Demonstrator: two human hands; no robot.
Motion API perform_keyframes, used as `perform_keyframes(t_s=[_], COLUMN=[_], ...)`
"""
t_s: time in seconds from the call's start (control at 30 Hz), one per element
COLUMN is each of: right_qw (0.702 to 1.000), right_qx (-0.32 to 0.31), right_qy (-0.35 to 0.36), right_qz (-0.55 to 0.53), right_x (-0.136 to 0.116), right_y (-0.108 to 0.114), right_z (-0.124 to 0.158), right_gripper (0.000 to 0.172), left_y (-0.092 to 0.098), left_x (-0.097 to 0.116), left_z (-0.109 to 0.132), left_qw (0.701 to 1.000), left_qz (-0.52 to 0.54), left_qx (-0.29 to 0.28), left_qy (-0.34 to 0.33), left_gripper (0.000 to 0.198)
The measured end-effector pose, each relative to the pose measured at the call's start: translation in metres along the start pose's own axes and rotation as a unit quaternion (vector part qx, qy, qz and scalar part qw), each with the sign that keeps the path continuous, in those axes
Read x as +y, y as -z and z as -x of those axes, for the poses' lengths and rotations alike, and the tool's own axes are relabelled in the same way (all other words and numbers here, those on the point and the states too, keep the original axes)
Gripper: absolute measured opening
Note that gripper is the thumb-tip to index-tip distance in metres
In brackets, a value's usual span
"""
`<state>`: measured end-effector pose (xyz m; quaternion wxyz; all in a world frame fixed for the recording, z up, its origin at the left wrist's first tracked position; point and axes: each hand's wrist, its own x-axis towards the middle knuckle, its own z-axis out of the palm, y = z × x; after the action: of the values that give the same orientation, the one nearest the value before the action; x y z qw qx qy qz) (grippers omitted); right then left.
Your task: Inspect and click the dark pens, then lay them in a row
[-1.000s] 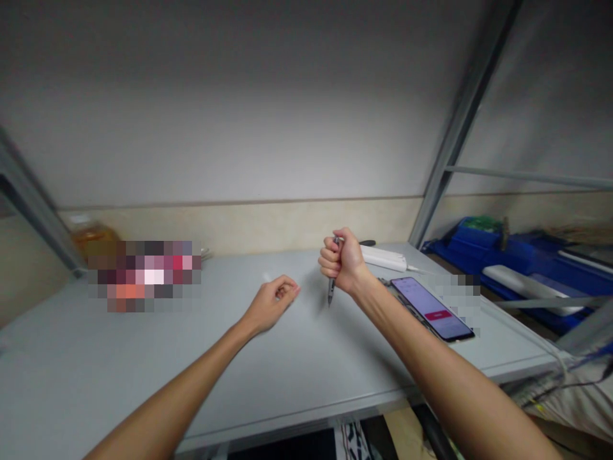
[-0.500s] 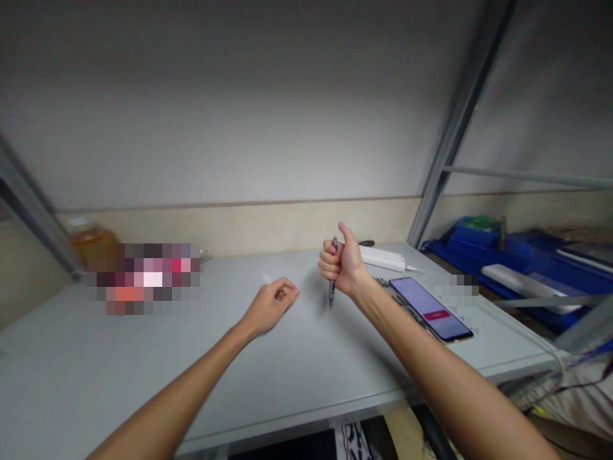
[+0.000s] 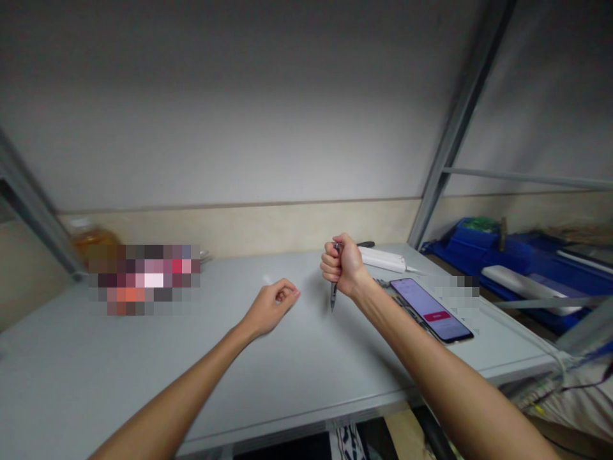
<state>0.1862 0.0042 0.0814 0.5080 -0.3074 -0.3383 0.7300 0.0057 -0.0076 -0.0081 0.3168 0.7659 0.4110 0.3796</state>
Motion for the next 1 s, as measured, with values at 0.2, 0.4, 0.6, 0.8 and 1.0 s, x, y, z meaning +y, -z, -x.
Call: perform_keyframes(t_s=[0.2, 0.4, 0.6, 0.8, 1.0], right_qw=[1.000, 0.964, 0.626, 0.450, 0.429], right_qx=[-0.006, 0.093, 0.148, 0.211, 0.269], right_qy=[0.002, 0.015, 0.093, 0.084, 0.015], right_qz=[0.025, 0.249, 0.760, 0.864, 0.862], right_x=[-0.001, 0.018, 0.044, 0.045, 0.034], right_y=[0.001, 0.016, 0.051, 0.064, 0.075], right_z=[0.001, -0.003, 0.003, 0.022, 0.031], right_gripper=[0.049, 0.020, 0.021, 0.024, 0.045], left_y=[-0.001, 0.000, 0.000, -0.001, -0.001], left_x=[-0.001, -0.001, -0.001, 0.002, 0.003], left_z=[-0.001, -0.001, 0.000, 0.000, 0.000], left_qw=[1.000, 1.000, 1.000, 1.000, 1.000], left_qz=[0.000, -0.009, -0.022, -0.017, -0.020], left_qx=[-0.001, -0.001, -0.006, -0.012, -0.019], left_qy=[-0.003, -0.005, -0.003, 0.001, 0.001], left_gripper=[0.027, 0.028, 0.026, 0.025, 0.025])
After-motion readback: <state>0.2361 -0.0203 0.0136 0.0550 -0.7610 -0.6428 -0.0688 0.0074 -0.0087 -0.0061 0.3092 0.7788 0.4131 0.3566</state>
